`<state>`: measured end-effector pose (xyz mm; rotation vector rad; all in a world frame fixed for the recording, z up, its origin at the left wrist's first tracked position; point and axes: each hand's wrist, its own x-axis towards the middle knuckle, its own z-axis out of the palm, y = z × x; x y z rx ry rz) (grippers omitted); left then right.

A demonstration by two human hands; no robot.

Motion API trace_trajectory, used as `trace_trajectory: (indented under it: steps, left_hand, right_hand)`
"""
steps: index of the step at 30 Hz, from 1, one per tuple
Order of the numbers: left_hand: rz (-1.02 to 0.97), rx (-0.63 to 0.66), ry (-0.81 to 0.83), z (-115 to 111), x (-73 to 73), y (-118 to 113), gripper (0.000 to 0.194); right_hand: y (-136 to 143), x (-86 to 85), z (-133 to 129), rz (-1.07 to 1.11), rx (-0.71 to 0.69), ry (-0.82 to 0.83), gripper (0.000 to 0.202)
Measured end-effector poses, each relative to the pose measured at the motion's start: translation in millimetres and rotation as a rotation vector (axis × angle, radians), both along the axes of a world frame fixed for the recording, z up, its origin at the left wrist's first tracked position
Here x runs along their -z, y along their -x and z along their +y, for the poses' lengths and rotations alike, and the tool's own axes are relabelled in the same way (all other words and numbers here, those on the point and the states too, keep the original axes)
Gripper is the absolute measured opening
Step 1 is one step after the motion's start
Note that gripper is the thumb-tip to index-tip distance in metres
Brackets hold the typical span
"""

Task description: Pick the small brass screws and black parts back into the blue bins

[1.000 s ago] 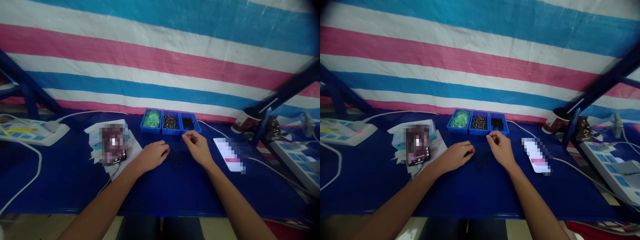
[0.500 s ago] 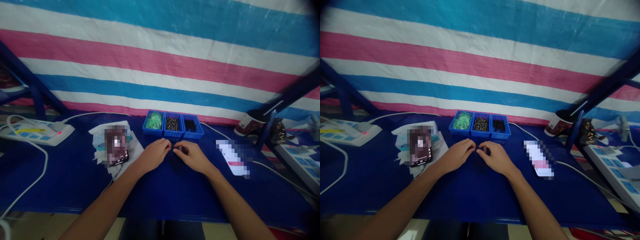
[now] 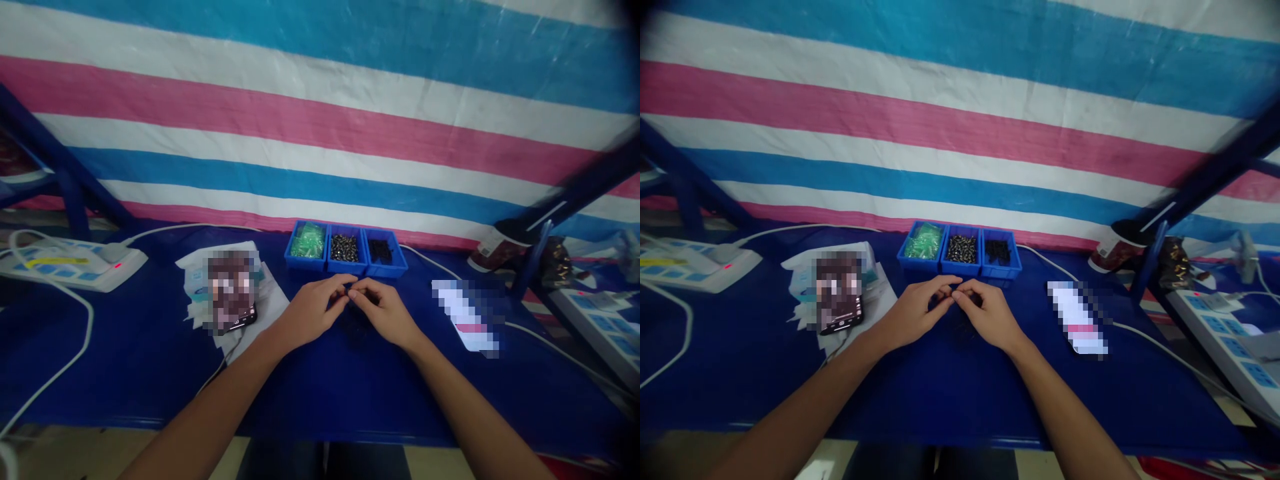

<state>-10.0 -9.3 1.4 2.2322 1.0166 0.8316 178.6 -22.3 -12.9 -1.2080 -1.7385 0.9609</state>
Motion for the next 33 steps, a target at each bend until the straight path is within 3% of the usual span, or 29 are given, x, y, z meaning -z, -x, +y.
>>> trace_trajectory:
  steps: [9, 18, 20, 24, 26, 33]
  left_hand:
    - [-0.188, -0.186, 0.071, 3.8, -2.5, 4.7, 0.013]
    - [-0.171, -0.113, 0.11, 3.0, -2.7, 4.6, 0.024]
    - [-0.15, -0.13, 0.093, 3.1, -3.6, 4.6, 0.028]
    - [0.008, -0.189, 0.032, 6.4, -0.1, 7.2, 0.027]
    - [0.118, -0.212, -0.005, 8.7, 5.6, 9.4, 0.024]
    - [0.337, -0.068, -0.061, 11.2, 22.4, 14.3, 0.028]
  right_hand:
    - [1.3, -2.6, -0.1, 0.001, -0.035, 0.031, 0.024]
    - [-1.6, -7.2, -1.5, 0.129, -0.01, 0.095, 0.027]
    - [-4.9, -6.7, 1.7, 0.178, 0.054, 0.089, 0.026]
    - [-16.1, -1.9, 12.6, 0.333, 0.445, 0.046, 0.031]
    - [-22.0, 0.8, 17.0, 0.331, 0.565, 0.055, 0.04]
    - [-28.5, 1.6, 19.1, 0.119, 0.466, 0.034, 0.028]
